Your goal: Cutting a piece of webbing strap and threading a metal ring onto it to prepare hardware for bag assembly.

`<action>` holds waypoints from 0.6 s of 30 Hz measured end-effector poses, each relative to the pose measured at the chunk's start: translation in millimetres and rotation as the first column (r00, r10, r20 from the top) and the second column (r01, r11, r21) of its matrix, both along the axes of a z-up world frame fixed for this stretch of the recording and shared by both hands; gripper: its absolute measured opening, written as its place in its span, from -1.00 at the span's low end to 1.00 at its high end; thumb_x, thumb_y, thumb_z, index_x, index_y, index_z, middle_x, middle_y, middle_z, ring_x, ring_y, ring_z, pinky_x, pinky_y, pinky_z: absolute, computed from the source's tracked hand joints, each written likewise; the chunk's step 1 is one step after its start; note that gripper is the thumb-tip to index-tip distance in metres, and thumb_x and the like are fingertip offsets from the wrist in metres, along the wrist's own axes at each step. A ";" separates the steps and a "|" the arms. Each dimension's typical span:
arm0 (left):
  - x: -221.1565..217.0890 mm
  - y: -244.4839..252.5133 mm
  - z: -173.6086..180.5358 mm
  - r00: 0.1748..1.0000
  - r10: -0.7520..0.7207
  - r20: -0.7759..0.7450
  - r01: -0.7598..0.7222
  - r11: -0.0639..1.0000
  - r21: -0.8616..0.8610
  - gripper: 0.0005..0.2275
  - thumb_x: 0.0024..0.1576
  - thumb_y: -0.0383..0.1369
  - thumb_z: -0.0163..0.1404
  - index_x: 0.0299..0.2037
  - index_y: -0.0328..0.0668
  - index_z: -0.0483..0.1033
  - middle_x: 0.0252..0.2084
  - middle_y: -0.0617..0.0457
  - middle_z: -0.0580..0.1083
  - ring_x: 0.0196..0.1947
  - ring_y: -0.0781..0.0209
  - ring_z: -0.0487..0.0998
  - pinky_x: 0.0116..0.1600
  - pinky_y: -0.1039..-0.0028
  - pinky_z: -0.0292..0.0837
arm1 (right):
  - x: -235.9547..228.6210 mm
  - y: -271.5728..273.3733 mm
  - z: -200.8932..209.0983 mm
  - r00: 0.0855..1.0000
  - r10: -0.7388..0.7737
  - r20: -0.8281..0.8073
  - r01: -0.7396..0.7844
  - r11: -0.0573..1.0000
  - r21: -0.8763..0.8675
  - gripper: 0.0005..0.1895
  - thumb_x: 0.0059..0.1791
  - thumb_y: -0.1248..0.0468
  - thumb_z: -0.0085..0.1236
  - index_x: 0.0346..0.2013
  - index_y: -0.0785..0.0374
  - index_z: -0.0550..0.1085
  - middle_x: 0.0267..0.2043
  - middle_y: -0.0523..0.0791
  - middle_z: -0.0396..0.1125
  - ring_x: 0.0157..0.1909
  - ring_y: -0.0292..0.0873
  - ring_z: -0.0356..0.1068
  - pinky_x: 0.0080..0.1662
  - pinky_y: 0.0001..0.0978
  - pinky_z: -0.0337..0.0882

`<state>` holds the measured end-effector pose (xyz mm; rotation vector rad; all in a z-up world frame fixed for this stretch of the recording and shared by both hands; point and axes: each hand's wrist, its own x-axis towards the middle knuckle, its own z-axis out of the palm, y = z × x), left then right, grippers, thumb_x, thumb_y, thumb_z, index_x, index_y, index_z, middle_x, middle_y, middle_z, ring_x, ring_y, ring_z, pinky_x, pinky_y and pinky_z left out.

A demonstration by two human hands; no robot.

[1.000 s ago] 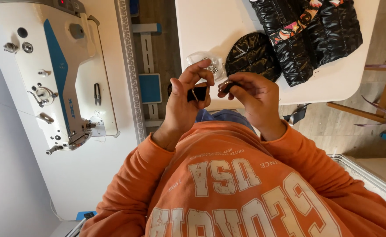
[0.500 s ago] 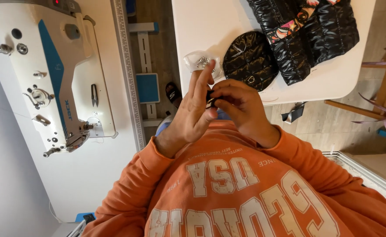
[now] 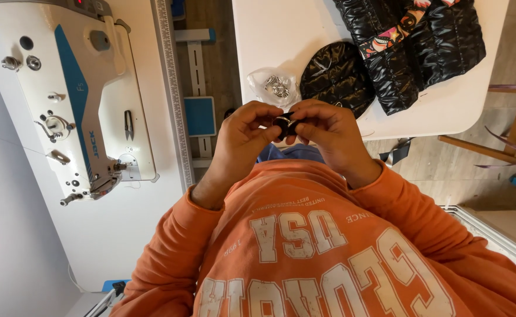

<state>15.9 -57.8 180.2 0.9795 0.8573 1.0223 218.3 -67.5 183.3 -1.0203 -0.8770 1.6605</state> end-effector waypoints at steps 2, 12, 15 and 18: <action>0.4 -2.0 5.5 1.000 0.031 -0.002 -0.032 0.997 -0.074 -0.71 0.12 -0.66 0.14 0.06 -0.54 0.51 -0.14 -0.13 0.45 -0.21 0.16 0.58 -0.13 0.40 0.69 | -0.9 -0.8 -3.5 1.000 -0.001 -0.030 0.001 1.000 -0.013 -0.86 -0.04 0.67 0.08 -0.21 0.57 0.47 -0.12 0.16 0.37 -0.25 -0.12 0.44 -0.33 -0.41 0.43; -2.0 1.5 2.8 0.987 0.120 0.109 -0.086 0.957 -0.276 -0.79 0.20 -0.61 0.06 0.02 -0.57 0.53 -0.27 -0.13 0.50 -0.28 0.24 0.59 -0.16 0.50 0.65 | -5.6 0.9 -1.9 0.958 -0.095 -0.271 0.039 0.978 -0.204 -0.85 -0.02 0.62 0.08 -0.15 0.53 0.46 -0.01 0.25 0.43 -0.24 0.07 0.57 -0.36 -0.46 0.48; -4.1 2.7 -4.9 0.986 0.160 0.050 -0.143 0.959 -0.243 -0.80 0.19 -0.63 0.06 0.01 -0.52 0.54 -0.29 -0.09 0.46 -0.28 0.27 0.57 -0.23 0.60 0.58 | 2.5 -2.8 -19.5 0.954 -0.119 -0.276 0.060 0.975 -0.213 -0.80 -0.04 0.64 0.12 -0.12 0.54 0.47 -0.10 0.22 0.41 -0.26 0.16 0.56 -0.36 -0.38 0.50; -2.5 3.4 2.1 0.982 0.170 -0.084 -0.181 0.973 -0.140 -0.79 0.15 -0.66 0.12 -0.01 -0.49 0.55 -0.30 -0.09 0.49 -0.28 0.29 0.54 -0.21 0.60 0.53 | 2.1 -7.3 -23.7 0.968 -0.140 -0.209 0.094 0.972 -0.213 -0.77 -0.06 0.64 0.18 -0.10 0.57 0.48 -0.21 0.23 0.42 -0.30 0.15 0.56 -0.39 -0.39 0.52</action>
